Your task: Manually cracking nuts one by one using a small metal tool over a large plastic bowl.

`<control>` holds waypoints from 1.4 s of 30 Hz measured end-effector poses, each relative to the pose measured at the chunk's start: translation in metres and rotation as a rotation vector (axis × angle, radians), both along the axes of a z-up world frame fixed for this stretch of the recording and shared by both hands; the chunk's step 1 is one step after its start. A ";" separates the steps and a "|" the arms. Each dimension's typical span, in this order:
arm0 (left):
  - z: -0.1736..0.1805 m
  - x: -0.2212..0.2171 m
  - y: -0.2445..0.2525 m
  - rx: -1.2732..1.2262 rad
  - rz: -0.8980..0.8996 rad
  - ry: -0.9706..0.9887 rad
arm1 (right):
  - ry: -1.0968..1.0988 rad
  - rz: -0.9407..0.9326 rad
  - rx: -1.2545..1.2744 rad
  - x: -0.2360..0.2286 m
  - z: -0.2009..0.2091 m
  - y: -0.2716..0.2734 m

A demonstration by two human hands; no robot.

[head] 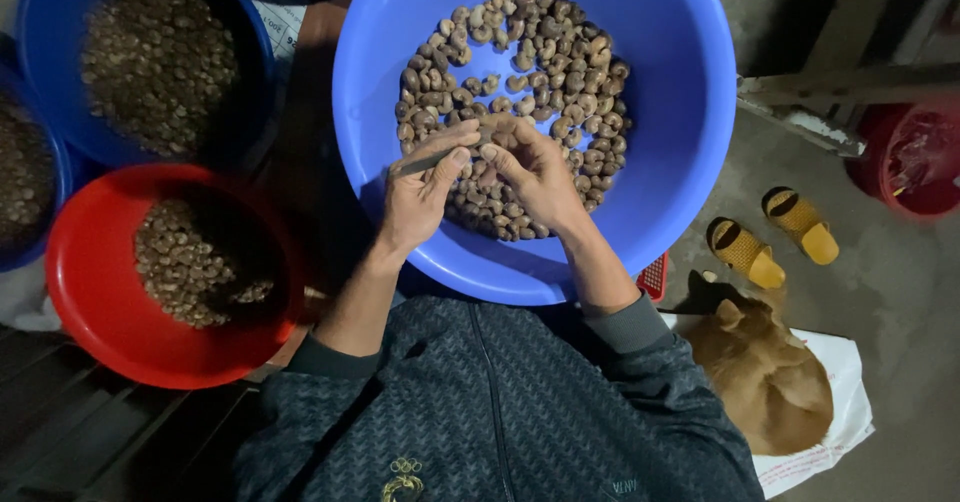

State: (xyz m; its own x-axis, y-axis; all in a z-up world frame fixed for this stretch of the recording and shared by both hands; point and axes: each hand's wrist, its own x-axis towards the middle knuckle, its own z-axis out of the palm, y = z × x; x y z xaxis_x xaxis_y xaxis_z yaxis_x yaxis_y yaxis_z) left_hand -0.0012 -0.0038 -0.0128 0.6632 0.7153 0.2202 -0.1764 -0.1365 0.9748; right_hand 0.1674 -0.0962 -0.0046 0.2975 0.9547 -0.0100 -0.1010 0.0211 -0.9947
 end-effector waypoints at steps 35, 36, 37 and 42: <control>0.015 -0.003 0.002 -0.065 0.009 0.054 | 0.269 -0.023 -0.048 0.005 0.021 -0.008; 0.014 -0.003 0.004 -0.093 0.020 0.070 | 0.268 -0.086 -0.064 0.007 0.023 -0.011; 0.015 -0.003 0.004 -0.094 0.020 0.069 | 0.267 -0.086 -0.064 0.011 0.034 -0.017; 0.017 0.001 0.001 -0.127 0.038 0.122 | -0.263 -0.688 -0.059 0.041 0.069 -0.086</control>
State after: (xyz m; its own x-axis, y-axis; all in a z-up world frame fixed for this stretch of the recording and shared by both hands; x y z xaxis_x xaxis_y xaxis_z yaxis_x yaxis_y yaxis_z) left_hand -0.0004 -0.0028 0.0037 0.6518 0.7570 0.0458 -0.0525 -0.0152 0.9985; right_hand 0.2080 -0.1826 0.0640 0.8286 0.5512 0.0984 0.1574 -0.0606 -0.9857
